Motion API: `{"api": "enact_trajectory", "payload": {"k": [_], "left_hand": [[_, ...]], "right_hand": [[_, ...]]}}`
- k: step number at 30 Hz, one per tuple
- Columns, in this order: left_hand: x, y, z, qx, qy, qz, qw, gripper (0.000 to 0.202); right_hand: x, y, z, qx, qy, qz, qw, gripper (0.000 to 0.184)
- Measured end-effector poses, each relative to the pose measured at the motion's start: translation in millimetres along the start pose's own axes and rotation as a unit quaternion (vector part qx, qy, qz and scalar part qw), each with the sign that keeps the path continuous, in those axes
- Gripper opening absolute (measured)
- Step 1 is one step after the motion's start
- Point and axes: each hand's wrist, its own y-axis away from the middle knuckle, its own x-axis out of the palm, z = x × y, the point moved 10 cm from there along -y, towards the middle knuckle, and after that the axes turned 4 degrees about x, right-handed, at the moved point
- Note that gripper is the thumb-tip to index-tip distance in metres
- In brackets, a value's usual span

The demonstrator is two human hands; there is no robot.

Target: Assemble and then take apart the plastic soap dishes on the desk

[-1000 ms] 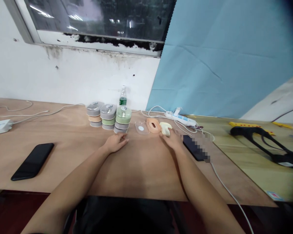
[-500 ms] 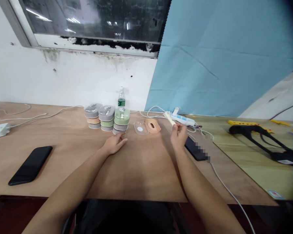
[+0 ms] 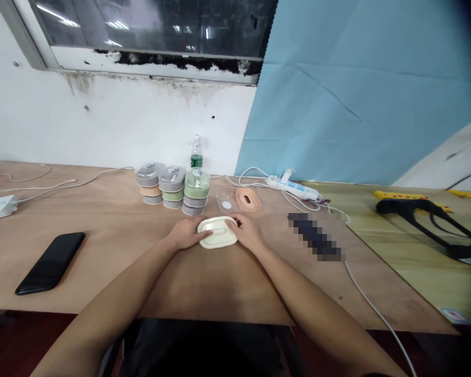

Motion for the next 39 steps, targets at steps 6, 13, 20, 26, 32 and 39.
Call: {"api": "enact_trajectory", "payload": {"k": [6, 13, 20, 26, 32, 39], "left_hand": [[3.7, -1, 10, -0.022, -0.058, 0.005, 0.998, 0.044], [2.7, -2, 8, -0.005, -0.054, 0.009, 0.998, 0.036], [0.8, -1, 7, 0.003, -0.049, 0.004, 0.999, 0.032], [-1.1, -1, 6, 0.001, -0.031, 0.005, 1.000, 0.038], [-8.1, 1, 10, -0.017, 0.033, -0.041, 0.998, 0.049], [-26.6, 7, 6, 0.004, 0.082, -0.113, 0.990, 0.056]], "right_hand": [[-38, -13, -18, -0.051, 0.112, -0.095, 0.988, 0.034], [-43, -31, -79, 0.028, 0.212, -0.079, 0.974, 0.045], [-52, -32, -92, 0.102, 0.198, -0.097, 0.970, 0.028], [-91, -12, -78, 0.136, 0.045, -0.256, 0.956, 0.037], [-87, 7, -29, -0.006, -0.077, -0.275, 0.958, 0.041], [-33, 3, -17, 0.055, -0.198, -0.113, 0.972, 0.040]]}}
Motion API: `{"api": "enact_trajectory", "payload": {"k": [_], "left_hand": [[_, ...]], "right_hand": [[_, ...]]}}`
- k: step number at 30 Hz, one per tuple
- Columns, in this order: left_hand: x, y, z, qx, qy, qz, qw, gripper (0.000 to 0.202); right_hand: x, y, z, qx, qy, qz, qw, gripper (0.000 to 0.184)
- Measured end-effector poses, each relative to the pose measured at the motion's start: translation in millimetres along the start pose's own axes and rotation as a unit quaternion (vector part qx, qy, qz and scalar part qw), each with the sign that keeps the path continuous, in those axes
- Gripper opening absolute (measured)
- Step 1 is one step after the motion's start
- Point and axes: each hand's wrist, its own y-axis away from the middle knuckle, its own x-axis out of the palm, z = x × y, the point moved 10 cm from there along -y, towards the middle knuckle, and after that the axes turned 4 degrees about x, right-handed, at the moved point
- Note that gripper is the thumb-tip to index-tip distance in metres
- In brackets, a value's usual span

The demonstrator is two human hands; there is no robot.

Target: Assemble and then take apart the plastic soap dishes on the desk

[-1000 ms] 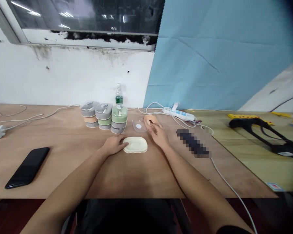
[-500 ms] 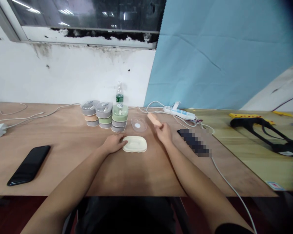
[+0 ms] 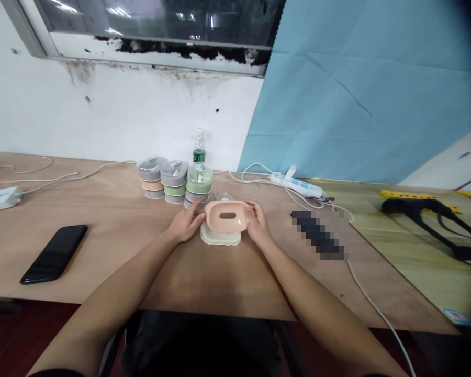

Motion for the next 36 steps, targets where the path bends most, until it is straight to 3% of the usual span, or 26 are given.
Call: {"api": "enact_trajectory", "payload": {"k": [5, 11, 17, 21, 26, 30, 36], "left_hand": [[4.0, 0, -7, 0.023, -0.014, 0.024, 0.999, 0.049], [9.0, 0, -10, 0.017, -0.025, 0.044, 0.999, 0.049], [8.8, -1, -7, -0.015, -0.021, 0.042, 0.999, 0.049], [16.0, -2, -2, -0.035, -0.062, 0.081, 0.994, 0.049], [20.9, -1, 3, -0.043, -0.101, 0.107, 0.988, 0.050], [23.4, 0, 3, -0.041, -0.106, 0.118, 0.986, 0.050], [23.1, -1, 2, -0.034, -0.092, 0.118, 0.988, 0.051]], "right_hand": [[20, 2, -18, 0.100, -0.005, 0.076, 0.992, 0.039], [8, 1, 0, 0.035, 0.095, 0.042, 0.994, 0.033], [16, 4, 7, -0.010, 0.285, 0.127, 0.950, 0.029], [20, 3, 4, -0.012, 0.334, 0.156, 0.930, 0.026], [31, 4, -3, -0.011, 0.257, 0.232, 0.938, 0.017], [36, 7, -5, 0.000, 0.167, 0.280, 0.945, 0.032], [43, 13, -14, 0.007, 0.138, 0.316, 0.939, 0.035]]}}
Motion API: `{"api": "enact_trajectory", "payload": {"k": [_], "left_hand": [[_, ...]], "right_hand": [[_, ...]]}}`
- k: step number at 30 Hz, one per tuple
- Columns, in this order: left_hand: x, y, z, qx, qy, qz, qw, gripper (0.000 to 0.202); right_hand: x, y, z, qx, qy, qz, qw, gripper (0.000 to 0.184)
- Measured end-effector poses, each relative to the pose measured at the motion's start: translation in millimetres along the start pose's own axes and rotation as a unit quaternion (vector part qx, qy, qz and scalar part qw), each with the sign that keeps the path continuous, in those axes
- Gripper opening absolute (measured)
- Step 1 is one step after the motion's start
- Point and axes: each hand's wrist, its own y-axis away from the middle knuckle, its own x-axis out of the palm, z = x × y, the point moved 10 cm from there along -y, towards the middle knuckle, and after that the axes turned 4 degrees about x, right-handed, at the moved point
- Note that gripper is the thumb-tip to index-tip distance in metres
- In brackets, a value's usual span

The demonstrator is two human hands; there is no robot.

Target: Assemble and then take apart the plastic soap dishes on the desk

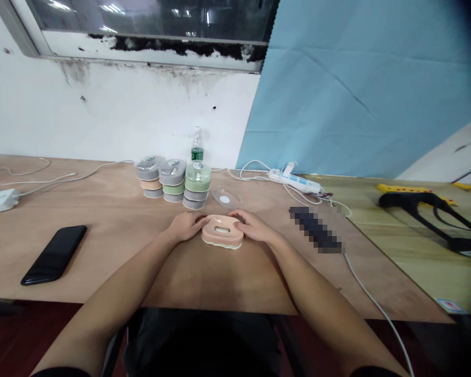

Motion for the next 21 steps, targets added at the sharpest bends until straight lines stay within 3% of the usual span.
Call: {"api": "enact_trajectory", "payload": {"k": [5, 7, 11, 13, 18, 21], "left_hand": [[-0.4, 1, -2, 0.013, 0.001, 0.002, 1.000, 0.051], [-0.1, 1, -2, 0.013, -0.002, 0.005, 1.000, 0.050], [1.1, 0, 0, 0.013, -0.003, 0.007, 1.000, 0.047], [2.0, 0, 0, 0.017, -0.005, 0.008, 1.000, 0.045], [3.4, -1, 2, 0.019, -0.009, 0.005, 1.000, 0.041], [5.5, -1, 7, 0.005, -0.019, 0.010, 1.000, 0.043]], "right_hand": [[9, -1, -1, -0.009, -0.014, 0.006, 1.000, 0.040], [2, -2, -1, -0.011, 0.011, -0.034, 0.999, 0.038], [-29, -3, -3, -0.018, 0.067, -0.169, 0.983, 0.034], [-39, -5, -6, -0.036, 0.071, -0.201, 0.976, 0.037], [-37, -14, -24, -0.012, 0.105, -0.165, 0.981, 0.048], [-31, -16, -23, -0.010, 0.142, -0.145, 0.979, 0.048]]}}
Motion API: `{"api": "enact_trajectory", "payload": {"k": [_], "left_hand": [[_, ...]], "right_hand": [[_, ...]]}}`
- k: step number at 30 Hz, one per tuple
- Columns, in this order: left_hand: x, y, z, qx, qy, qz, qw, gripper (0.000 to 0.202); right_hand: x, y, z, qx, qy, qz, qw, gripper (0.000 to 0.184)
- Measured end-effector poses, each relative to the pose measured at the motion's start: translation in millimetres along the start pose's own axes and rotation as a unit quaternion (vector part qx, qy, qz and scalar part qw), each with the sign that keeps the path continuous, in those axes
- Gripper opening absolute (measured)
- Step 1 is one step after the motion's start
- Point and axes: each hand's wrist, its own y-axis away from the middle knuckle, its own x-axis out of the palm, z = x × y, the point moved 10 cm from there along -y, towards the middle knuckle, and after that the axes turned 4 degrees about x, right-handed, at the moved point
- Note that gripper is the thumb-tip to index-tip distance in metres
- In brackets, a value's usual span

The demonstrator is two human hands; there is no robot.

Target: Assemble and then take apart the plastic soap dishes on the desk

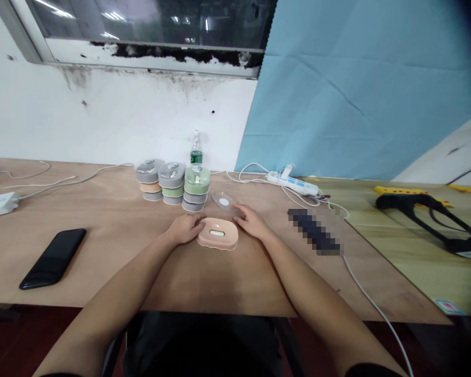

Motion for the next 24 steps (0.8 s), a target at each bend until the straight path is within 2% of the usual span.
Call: {"api": "enact_trajectory", "payload": {"k": [3, 6, 10, 14, 17, 19, 22, 24], "left_hand": [[1.7, 0, 4, -0.010, -0.007, 0.002, 1.000, 0.045], [1.4, 1, 7, -0.021, -0.014, -0.005, 1.000, 0.046], [-0.8, 1, 12, -0.056, -0.029, -0.021, 0.998, 0.047], [-7.3, 2, 14, -0.072, 0.000, -0.048, 0.996, 0.047], [-15.8, 4, 11, -0.057, 0.040, -0.077, 0.995, 0.049], [-20.7, 5, 6, -0.031, 0.065, -0.092, 0.993, 0.050], [-22.8, 6, -4, 0.010, 0.090, -0.099, 0.991, 0.060], [-21.1, 7, -10, 0.031, 0.098, -0.093, 0.990, 0.064]], "right_hand": [[-3, 1, 5, -0.007, 0.027, -0.013, 1.000, 0.042], [-22, 3, 7, -0.002, 0.020, -0.081, 0.997, 0.034], [-47, 12, 5, 0.018, -0.097, -0.170, 0.980, 0.036], [-55, 21, 5, 0.045, -0.243, -0.206, 0.947, 0.039], [-44, 20, 8, 0.071, -0.343, -0.176, 0.920, 0.042], [-25, 16, 11, 0.098, -0.388, -0.111, 0.910, 0.040], [4, 13, 12, 0.143, -0.386, -0.013, 0.911, 0.035], [14, 14, 8, 0.159, -0.355, 0.012, 0.921, 0.033]]}}
